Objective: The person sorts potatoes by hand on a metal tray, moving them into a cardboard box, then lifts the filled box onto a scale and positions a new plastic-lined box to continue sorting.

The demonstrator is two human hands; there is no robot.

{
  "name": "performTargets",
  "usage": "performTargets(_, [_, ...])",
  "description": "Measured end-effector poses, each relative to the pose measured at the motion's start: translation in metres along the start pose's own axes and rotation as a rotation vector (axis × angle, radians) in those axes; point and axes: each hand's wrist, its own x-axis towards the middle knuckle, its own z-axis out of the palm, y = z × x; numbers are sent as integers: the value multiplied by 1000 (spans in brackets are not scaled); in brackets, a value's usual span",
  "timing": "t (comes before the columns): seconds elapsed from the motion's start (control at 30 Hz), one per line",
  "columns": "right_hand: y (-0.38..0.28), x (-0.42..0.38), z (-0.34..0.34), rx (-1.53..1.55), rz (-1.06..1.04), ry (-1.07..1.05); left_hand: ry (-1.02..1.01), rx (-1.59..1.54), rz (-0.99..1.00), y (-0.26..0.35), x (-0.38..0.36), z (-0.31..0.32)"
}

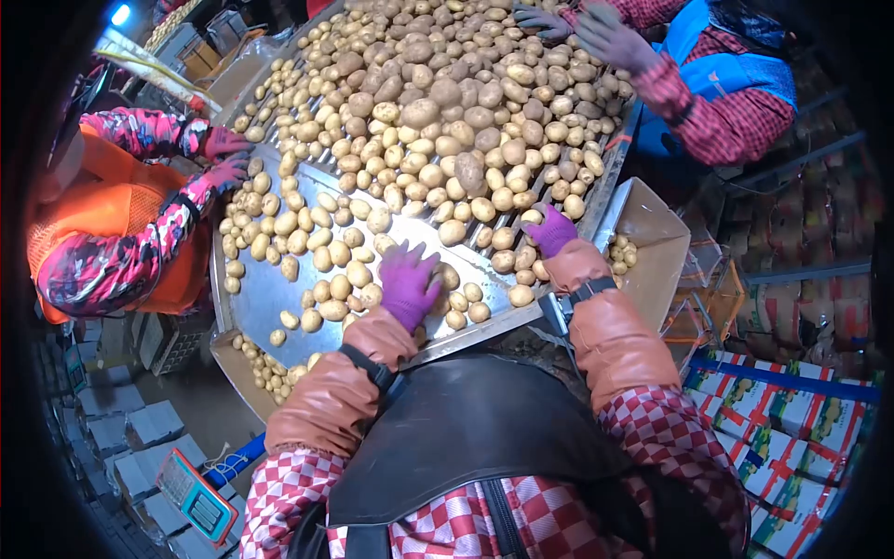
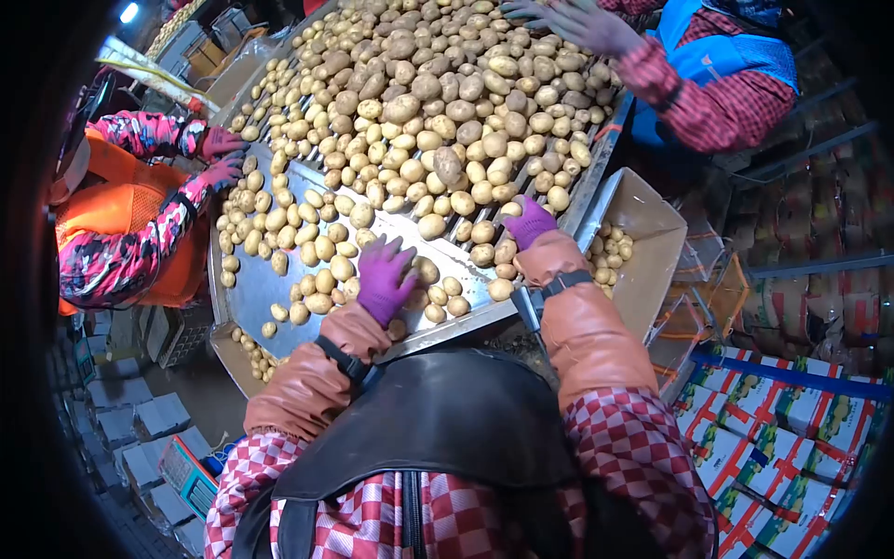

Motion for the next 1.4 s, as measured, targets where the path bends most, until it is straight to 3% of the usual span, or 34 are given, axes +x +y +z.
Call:
performTargets(0.07, [-1,-20,-11,578,111,-133,-261,-173,65,21,53,-13])
performTargets(0.13, [4,-39,-10,1101,78,-252,-194,5,270,27,90,8])
performTargets(0.2, [10,-57,-11,1625,25,-357,-286,132,290,33,126,20])
performTargets(0.3, [7,-72,-11,1926,48,-418,-353,311,281,9,161,31])
performTargets(0.4, [-22,-84,-33,1871,164,-186,-198,300,183,-12,175,20])
performTargets(0.47, [-3,-66,-28,1765,173,-191,-154,100,-117,-32,178,2])
performTargets(0.5, [2,-57,-26,1705,175,-200,-99,63,-164,-51,171,-1])
performTargets(0.53, [-8,-52,-28,1574,168,-170,-39,23,-216,-72,160,-2])
performTargets(0.57, [-20,-46,-33,1413,123,-169,-103,235,-252,-95,145,-2])
performTargets(0.67, [-42,2,-21,976,-5,-194,-118,179,-396,-102,108,-1])
performTargets(0.73, [-70,29,-11,191,-415,187,-337,41,-364,-74,83,3])
performTargets(0.77, [-81,45,-7,16,-321,111,-259,139,-285,-47,65,1])
performTargets(0.8, [-92,60,-3,-169,-243,24,-397,60,-262,-21,64,-11])
performTargets(0.83, [-96,64,-1,-331,-202,-25,-274,85,-117,-6,42,-3])
performTargets(0.87, [-97,59,-2,-426,-179,-57,-367,53,-115,11,38,-12])
performTargets(0.93, [-98,49,-10,-534,-172,-90,-664,-386,22,-1,42,-14])
performTargets(1.0, [-99,47,-27,-547,-183,-114,-717,-598,-274,3,48,-20])
performTargets(1.17, [-112,16,-57,-605,-193,-169,-496,-691,-462,10,64,-24])
performTargets(1.27, [-121,1,-58,-676,-230,-203,-220,-486,-420,1,85,-15])
performTargets(1.33, [-119,2,-54,-675,-245,-209,-74,-232,-135,-9,117,3])
performTargets(1.4, [-113,10,-48,-645,-251,-202,-265,49,-158,3,154,5])
